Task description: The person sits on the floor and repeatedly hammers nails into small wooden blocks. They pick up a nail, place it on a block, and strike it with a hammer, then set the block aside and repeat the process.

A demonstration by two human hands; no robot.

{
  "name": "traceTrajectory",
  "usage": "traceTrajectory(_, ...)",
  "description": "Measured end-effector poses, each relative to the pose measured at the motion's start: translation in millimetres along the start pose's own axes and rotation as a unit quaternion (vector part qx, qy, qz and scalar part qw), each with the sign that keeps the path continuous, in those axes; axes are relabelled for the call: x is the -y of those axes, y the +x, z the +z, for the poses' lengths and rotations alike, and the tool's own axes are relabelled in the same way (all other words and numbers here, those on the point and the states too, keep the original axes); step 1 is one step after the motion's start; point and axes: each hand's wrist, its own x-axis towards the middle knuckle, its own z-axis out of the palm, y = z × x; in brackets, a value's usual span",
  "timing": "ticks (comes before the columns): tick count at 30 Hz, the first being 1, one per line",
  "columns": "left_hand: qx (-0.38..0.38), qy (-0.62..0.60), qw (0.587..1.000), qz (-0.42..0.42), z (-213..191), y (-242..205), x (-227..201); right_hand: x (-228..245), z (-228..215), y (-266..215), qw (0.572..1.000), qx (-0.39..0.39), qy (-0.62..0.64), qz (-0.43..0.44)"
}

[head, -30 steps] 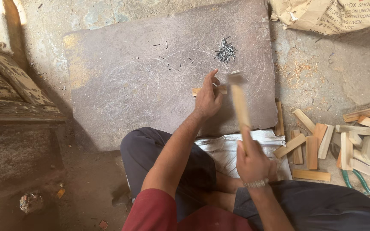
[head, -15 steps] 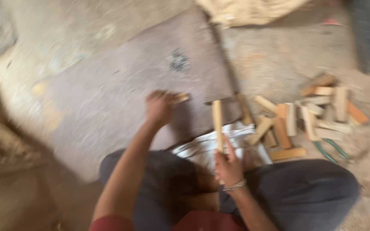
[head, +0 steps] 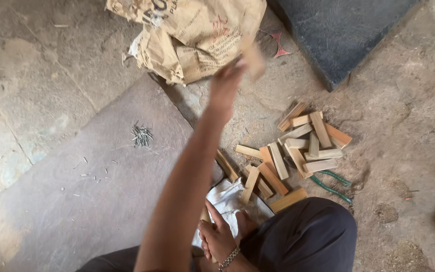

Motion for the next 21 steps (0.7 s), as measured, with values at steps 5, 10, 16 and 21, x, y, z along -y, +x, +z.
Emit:
traceTrajectory(5, 0.185, 0.600, 0.755, 0.190, 32, -62, 21, -6, -2, -3, 1.000, -0.002, 0.008, -0.005)
traceTrajectory(10, 0.382, 0.778, 0.447, 0.223, -16, -130, 75, 0, 2, 4, 1.000, -0.001, 0.009, -0.002)
traceTrajectory(16, 0.394, 0.770, 0.450, 0.223, -25, -139, 77, 11, 7, -1, 1.000, 0.000, 0.005, 0.010)
traceTrajectory(21, 0.273, 0.609, 0.536, 0.517, -65, -169, 50, 10, 8, -11, 0.999, -0.016, -0.045, -0.011)
